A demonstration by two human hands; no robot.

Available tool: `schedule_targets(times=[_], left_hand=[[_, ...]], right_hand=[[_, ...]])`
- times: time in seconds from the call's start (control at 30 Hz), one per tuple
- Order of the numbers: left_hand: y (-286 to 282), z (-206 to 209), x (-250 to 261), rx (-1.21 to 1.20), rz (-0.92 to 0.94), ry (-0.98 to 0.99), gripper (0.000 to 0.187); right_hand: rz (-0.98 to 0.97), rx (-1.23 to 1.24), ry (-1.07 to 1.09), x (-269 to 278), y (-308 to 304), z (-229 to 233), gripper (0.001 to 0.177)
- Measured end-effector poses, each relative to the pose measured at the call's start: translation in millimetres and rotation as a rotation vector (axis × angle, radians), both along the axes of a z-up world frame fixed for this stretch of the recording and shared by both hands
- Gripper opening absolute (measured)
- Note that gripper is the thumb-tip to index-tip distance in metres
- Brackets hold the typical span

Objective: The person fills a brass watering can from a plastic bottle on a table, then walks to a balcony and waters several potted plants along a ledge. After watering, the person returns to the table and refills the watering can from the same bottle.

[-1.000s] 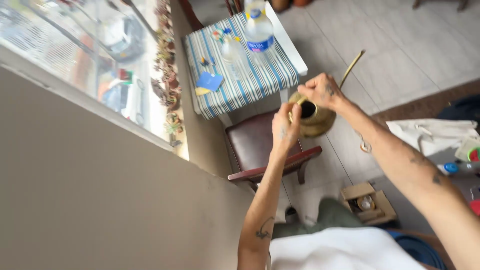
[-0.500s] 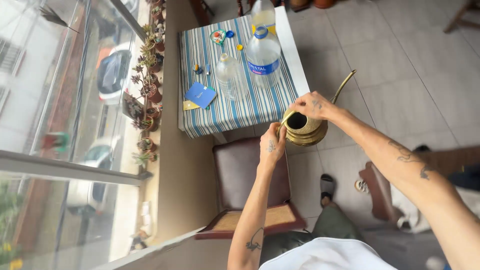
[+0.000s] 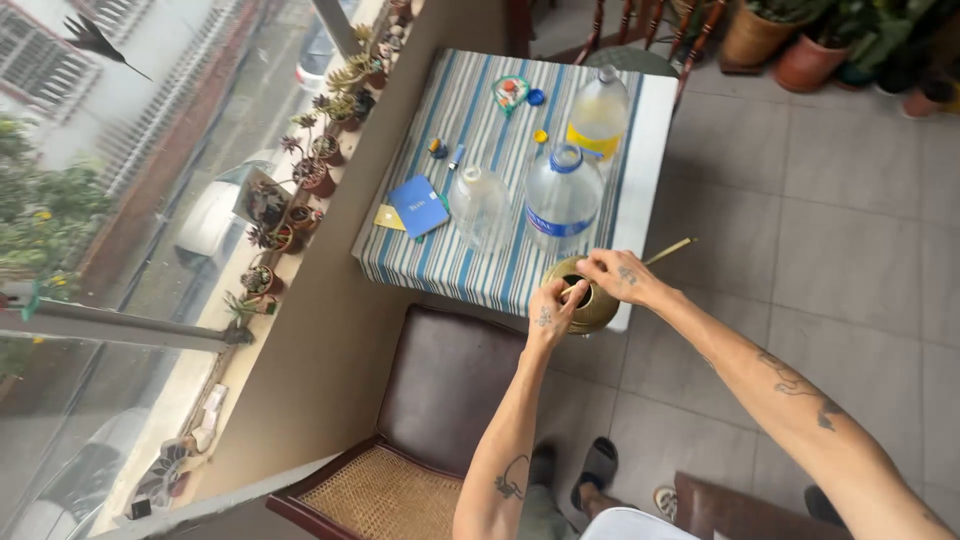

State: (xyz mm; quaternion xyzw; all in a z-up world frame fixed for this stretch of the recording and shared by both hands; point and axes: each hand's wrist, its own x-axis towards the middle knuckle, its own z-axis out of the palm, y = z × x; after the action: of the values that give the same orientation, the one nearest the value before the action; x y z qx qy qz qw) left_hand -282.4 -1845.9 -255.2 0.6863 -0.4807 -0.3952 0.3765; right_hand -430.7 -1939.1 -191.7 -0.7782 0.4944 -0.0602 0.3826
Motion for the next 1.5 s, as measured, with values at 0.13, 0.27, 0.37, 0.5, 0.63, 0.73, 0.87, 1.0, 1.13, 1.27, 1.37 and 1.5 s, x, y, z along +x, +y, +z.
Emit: schedule_targets(times=[0.13, 0.27, 0.37, 0.5, 0.63, 0.73, 0.87, 1.0, 1.13, 1.27, 1.37, 1.5], left_hand=[[-18.0, -8.7, 15.3, 0.047, 0.077, 0.06, 0.052], [-26.0, -20.7, 5.3, 0.093, 0.068, 0.099, 0.046], [-33.4, -17.6, -4.9, 0.098, 0.035, 0.083, 0.045], [-44.8, -21.5, -23.1, 0.105, 0.022, 0.08, 0.045], [-62.0, -39.8, -35.6, 0.176, 0.053, 0.101, 0.046], [-76.9, -42.3, -46.1, 0.231, 0.081, 0.127, 0.046], [-103.9, -37.2, -71.8, 0.233, 0.161, 0.18, 0.047], [-128.5, 4.8, -109.4, 0.146, 0.151, 0.026, 0.055], [-170.1, 35.1, -124.3, 0.096, 0.307, 0.104, 0.052], [-193.8, 48.5, -156.7, 0.123, 0.511, 0.213, 0.054], [-212.1, 29.0, -173.1, 0.111, 0.685, 0.136, 0.053], [-244.3, 23.8, -176.2, 0.133, 0.856, 0.198, 0.053]], right_hand=[[-0.294, -0.433, -0.168, -6.1, -82.1, -29.9, 0.02], [-0.398, -0.58, -0.223, -23.9, -154.0, -20.7, 0.034], [-0.454, -0.469, -0.117, -15.7, -183.9, -2.4, 0.056], [-0.42, -0.372, 0.014, 11.7, -216.0, 32.2, 0.067], [-0.327, -0.412, 0.086, 28.0, -259.7, 35.5, 0.069], [-0.182, -0.461, 0.068, 32.8, -270.7, 54.7, 0.063], [0.039, -0.525, 0.12, 25.1, -305.7, 46.0, 0.045], [0.272, -0.613, -0.165, -3.4, -355.3, 15.8, 0.034], [0.286, -0.477, -0.268, -2.6, -401.3, 25.6, 0.038], [0.351, -0.637, -0.335, -29.5, -432.6, 29.3, 0.04], [0.403, -0.698, -0.292, -48.8, -463.6, 61.4, 0.037], [0.402, -0.685, -0.326, -74.3, -507.7, 85.5, 0.037]])
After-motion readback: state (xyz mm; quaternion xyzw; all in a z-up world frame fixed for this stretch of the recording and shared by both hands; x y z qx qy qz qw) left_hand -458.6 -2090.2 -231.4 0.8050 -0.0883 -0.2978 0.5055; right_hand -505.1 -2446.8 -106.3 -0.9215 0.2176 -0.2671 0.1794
